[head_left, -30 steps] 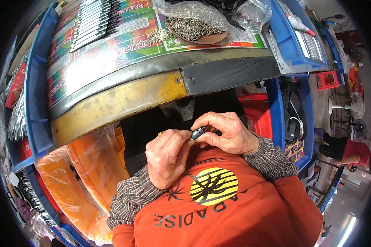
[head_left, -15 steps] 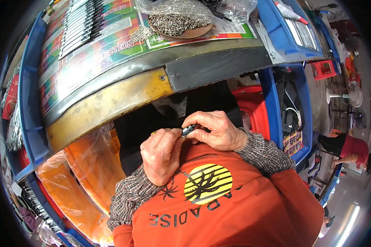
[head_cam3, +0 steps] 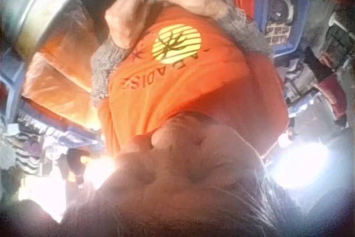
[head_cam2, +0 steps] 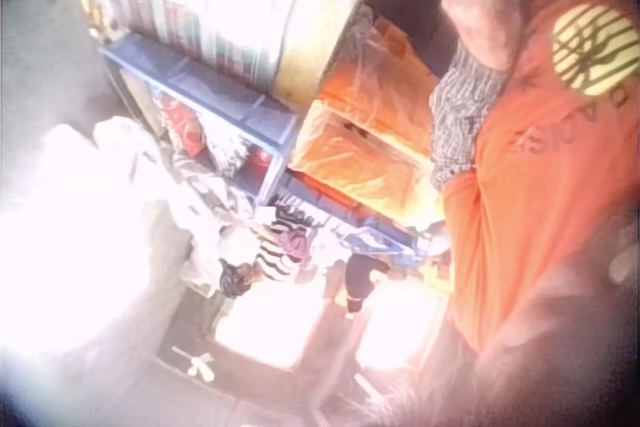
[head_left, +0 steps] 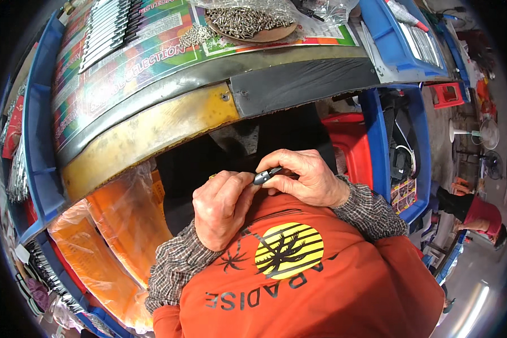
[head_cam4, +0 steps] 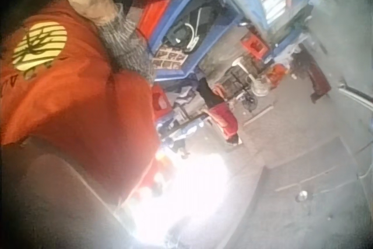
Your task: The person assembles small components by fitting plastic and metal pieces together by hand and arranges the assembled items in rows on the workbench.
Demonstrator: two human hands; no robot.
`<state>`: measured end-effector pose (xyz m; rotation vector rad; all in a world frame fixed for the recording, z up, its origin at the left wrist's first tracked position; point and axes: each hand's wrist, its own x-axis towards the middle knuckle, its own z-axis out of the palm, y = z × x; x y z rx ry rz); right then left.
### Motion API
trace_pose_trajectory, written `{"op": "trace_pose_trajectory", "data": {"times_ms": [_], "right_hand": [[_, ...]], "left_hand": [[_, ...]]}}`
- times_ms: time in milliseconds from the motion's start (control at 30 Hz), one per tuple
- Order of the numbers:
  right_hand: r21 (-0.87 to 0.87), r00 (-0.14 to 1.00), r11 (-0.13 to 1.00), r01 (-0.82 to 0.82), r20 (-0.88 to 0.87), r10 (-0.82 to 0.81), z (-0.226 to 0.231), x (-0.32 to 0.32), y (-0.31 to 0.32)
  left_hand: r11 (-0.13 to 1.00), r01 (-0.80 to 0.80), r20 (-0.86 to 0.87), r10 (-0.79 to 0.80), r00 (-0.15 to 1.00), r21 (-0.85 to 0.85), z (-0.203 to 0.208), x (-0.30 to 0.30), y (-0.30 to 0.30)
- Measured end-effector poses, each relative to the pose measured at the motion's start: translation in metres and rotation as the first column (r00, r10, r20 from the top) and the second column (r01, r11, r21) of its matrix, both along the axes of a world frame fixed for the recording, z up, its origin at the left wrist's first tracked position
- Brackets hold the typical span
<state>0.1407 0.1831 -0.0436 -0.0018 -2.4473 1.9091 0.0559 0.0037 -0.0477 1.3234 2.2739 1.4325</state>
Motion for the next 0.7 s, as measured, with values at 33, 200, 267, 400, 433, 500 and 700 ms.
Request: {"op": "trace_pose_trajectory", "data": {"times_ms": [33,200,267,400,433,500,700], "right_hand": [[-0.002,1.000,1.000,-0.009,-0.004,0.009,0.0005,0.0000,0.0005],[-0.012,0.999,0.999,-0.030,0.025,0.030,-0.0015,0.0041,0.0006],[0.009,0.999,1.000,-0.024,-0.023,0.024,-0.0012,0.0049,-0.0008],[0.006,0.999,0.999,-0.034,-0.031,0.034,-0.0033,0.0038,0.0001],[0.016,0.998,0.999,-0.043,-0.040,0.043,-0.0032,0.0034,0.0006],[0.024,0.997,0.998,-0.051,-0.048,0.052,-0.0046,0.0030,0.0015],[-0.009,0.997,0.998,-0.066,-0.041,0.065,-0.0085,0.0024,0.0019]], "left_hand": [[1.000,-0.003,0.005,0.003,1.000,0.001,0.0002,0.0000,0.0000],[0.999,0.018,0.000,-0.018,1.000,0.042,-0.0030,0.0019,-0.0006],[1.000,0.007,-0.006,-0.007,1.000,0.015,-0.0008,0.0045,-0.0021],[1.000,-0.005,0.000,0.005,1.000,0.018,-0.0038,0.0060,-0.0021],[1.000,-0.005,-0.001,0.005,1.000,0.019,-0.0036,0.0058,-0.0024],[1.000,0.008,-0.001,-0.008,1.000,0.007,-0.0030,0.0048,-0.0023],[1.000,0.024,-0.054,-0.024,0.998,0.015,-0.0038,0.0019,0.0008]]}}
